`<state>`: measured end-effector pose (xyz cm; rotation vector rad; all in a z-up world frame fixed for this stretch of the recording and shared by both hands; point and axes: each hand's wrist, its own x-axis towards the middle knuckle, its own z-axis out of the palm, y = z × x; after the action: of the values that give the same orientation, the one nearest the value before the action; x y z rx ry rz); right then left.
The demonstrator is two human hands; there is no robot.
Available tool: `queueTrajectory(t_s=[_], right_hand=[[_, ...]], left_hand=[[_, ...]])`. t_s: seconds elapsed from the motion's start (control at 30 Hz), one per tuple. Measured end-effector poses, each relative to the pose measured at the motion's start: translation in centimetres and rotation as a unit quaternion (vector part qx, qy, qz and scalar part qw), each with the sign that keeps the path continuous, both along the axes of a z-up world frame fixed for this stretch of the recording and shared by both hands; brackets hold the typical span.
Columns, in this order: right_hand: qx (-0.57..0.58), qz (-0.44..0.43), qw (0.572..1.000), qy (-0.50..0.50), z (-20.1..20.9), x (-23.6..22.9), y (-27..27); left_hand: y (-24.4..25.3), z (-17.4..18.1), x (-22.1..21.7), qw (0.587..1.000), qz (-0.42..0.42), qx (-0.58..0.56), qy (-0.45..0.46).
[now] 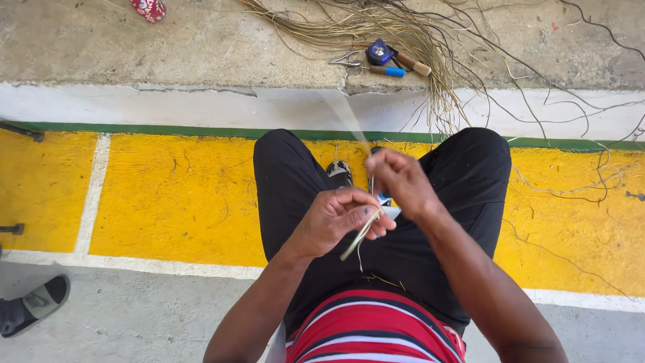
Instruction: Tying knots in strands of bamboo fiber and trimming the excess with pliers.
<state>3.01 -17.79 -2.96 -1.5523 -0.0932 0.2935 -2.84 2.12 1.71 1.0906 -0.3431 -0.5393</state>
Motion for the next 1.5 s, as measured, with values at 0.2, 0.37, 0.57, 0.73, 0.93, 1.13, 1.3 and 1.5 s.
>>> queueTrajectory(t_s=[0.2, 0.37, 0.57, 0.73, 0.93, 1.13, 1.3, 1.5], right_hand=[[-0.242, -0.154, 0.947, -0.146, -3.5, 9.9, -4.7], [-0.068, 0.066, 0.993, 0.074, 1.7, 0.6, -2.8], [-0.019, 0.014, 1.000, -0.018, 0.4, -1.7, -1.2], [-0.117, -0.056, 0.987, -0.097, -0.8, 1.3, -1.0], [-0.190, -0.139, 0.956, -0.175, -2.7, 2.1, -1.1], [-0.052, -0.166, 0.961, -0.216, 0.9, 1.9, -1.7], [-0.069, -0.116, 0.951, -0.278, 1.9, 1.0, -1.8], [-0.313, -0.143, 0.790, -0.507, 2.5, 1.6, -2.3]], left_hand=[[-0.7, -0.2, -0.1, 0.998, -0.018, -0.015, 0.050], [-0.5, -0.4, 0.7, 0.999, 0.014, 0.019, 0.047], [-1.2, -0.6, -0.1, 0.998, -0.004, 0.047, 0.033], [-1.3, -0.2, -0.3, 0.998, 0.001, 0.048, 0.052], [-2.3, -2.0, -0.4, 0.999, 0.014, 0.036, 0.028], [-3.1, -6.4, -0.4, 0.995, 0.047, -0.024, 0.080], [-3.7, -5.8, -0.2, 0.993, 0.008, 0.011, 0.118], [-4.0, -7.7, -2.1, 0.997, -0.017, 0.055, 0.060]])
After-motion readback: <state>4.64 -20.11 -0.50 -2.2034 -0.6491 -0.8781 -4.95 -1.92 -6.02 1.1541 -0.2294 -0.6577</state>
